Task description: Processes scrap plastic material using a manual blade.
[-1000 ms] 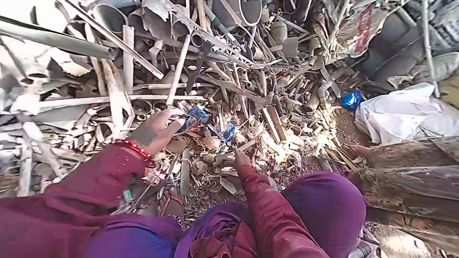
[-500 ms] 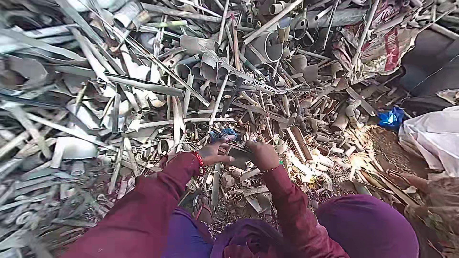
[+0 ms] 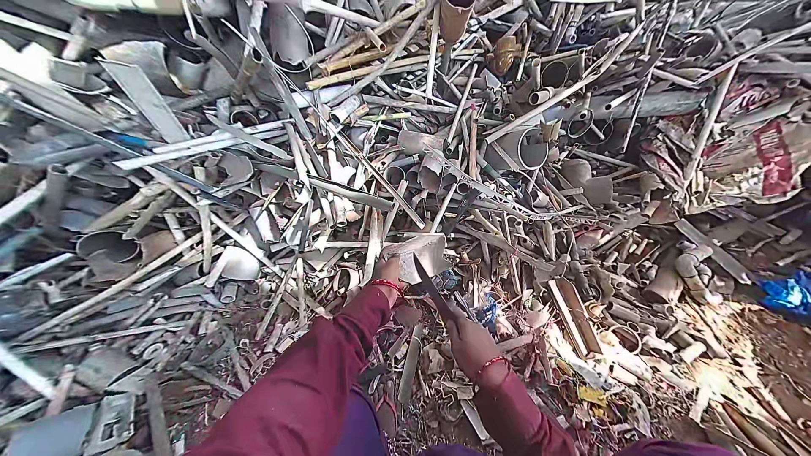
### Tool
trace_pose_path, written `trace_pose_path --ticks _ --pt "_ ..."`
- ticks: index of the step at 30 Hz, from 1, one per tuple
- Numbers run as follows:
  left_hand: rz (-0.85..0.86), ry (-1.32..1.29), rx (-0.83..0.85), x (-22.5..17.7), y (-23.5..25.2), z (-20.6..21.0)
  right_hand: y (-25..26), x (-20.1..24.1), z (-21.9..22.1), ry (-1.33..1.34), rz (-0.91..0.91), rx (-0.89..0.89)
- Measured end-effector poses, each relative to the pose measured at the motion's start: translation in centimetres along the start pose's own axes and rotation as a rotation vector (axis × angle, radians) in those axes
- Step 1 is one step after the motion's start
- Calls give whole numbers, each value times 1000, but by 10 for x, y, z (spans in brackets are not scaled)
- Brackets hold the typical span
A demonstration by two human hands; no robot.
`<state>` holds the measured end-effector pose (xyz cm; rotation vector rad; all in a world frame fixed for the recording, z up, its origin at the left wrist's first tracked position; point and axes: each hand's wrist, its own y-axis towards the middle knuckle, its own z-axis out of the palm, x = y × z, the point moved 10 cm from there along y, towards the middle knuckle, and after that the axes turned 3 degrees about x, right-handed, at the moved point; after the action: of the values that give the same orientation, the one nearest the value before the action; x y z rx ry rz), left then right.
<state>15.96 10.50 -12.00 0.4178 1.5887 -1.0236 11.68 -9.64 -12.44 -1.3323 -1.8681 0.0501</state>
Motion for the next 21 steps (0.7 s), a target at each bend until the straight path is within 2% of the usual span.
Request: trace_pose_path --ticks 2,5,6,9,10,11,13,15,16,19,21 --pt "37 -47 5 -5 -4 1 15 0 26 -58 63 35" --pt "147 11 110 -11 -12 15 29 -24 17 -97 219 -137" --pt "166 17 132 -11 -14 20 30 -22 17 -66 194 -147" --pt "176 54 102 -6 -15 21 28 6 38 235 -112 -50" --pt "176 55 67 -6 -14 17 29 9 40 273 -157 -8" --pt "164 43 54 -5 -13 14 32 4 37 223 -136 -3" --pt "160 15 85 -6 -14 18 39 -23 15 34 46 -74" --pt "203 12 140 -11 -18 31 39 -39 0 -5 155 -142" --pt "224 26 155 -14 -20 37 37 -35 3 43 141 -134" --pt "213 174 116 -8 -16 34 26 1 34 241 -86 20" --pt "204 249 79 -8 -8 25 28 3 34 177 -111 73"
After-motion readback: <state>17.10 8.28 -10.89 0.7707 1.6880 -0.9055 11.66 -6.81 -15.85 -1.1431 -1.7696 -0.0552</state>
